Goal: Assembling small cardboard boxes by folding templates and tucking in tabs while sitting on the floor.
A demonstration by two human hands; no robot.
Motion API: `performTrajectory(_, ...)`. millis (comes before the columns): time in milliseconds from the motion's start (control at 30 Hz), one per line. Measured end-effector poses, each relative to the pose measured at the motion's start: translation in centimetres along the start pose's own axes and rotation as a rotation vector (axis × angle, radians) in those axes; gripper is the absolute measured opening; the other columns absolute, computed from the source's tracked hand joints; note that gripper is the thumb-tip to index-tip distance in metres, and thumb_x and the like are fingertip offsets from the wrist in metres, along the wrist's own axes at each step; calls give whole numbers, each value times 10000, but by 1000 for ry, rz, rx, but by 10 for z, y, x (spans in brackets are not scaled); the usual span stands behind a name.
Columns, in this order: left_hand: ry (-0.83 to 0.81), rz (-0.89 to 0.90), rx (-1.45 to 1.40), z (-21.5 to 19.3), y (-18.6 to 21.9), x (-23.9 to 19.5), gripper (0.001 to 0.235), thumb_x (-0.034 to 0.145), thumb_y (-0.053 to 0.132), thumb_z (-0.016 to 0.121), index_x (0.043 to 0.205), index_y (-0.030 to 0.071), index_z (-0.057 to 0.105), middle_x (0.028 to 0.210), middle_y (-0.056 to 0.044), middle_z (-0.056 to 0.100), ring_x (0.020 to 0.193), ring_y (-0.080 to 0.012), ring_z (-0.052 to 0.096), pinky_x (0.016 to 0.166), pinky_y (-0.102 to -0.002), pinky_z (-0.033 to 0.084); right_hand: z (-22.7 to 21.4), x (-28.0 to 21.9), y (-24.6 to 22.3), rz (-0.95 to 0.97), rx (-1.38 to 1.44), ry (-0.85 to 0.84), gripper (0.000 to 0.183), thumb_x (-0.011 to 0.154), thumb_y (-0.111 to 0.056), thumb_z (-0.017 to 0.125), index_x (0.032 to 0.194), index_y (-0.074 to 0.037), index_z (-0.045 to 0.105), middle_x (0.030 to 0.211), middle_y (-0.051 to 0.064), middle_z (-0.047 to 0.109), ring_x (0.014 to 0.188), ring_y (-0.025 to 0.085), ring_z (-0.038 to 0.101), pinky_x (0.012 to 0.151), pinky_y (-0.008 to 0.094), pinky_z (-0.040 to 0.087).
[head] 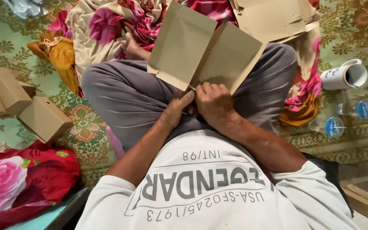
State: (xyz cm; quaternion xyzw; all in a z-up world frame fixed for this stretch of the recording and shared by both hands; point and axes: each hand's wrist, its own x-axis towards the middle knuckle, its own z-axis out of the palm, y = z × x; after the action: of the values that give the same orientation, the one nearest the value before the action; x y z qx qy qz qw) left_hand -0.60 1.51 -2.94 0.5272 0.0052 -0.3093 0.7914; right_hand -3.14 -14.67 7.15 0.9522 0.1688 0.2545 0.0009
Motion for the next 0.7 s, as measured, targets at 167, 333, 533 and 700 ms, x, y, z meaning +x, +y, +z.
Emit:
performTrajectory(167,63,57,157,10,20,-3,452,996,396,718,1107,-40,671,843,-140,675,676,-177,642,578,-341,593,0,5,-13,-73,-44,57,35,856,-137,662,824,-138,678,722,15,526,615,217,572,572,364,428)
performTrajectory(333,374,-8,162,31,55,-14,495,958,386,781,1193,-44,707,984,-171,737,800,-203,678,787,-354,603,9,0,-26,-141,23,54,79,813,-153,626,735,-142,634,719,32,507,618,232,542,574,387,386)
performTrajectory(533,552,-2,240,35,60,-16,497,894,255,807,1180,-134,690,1026,-377,679,1024,-397,717,917,-488,564,-44,30,-23,-143,78,106,148,941,-213,633,869,-85,656,805,86,546,738,264,590,723,385,445)
performTrajectory(700,476,-2,-54,16,71,-24,489,858,282,821,1217,-32,711,1001,-197,720,766,-283,689,711,-470,589,-88,34,3,60,243,268,341,929,-310,802,1186,-93,745,1247,161,683,1130,327,667,987,485,439)
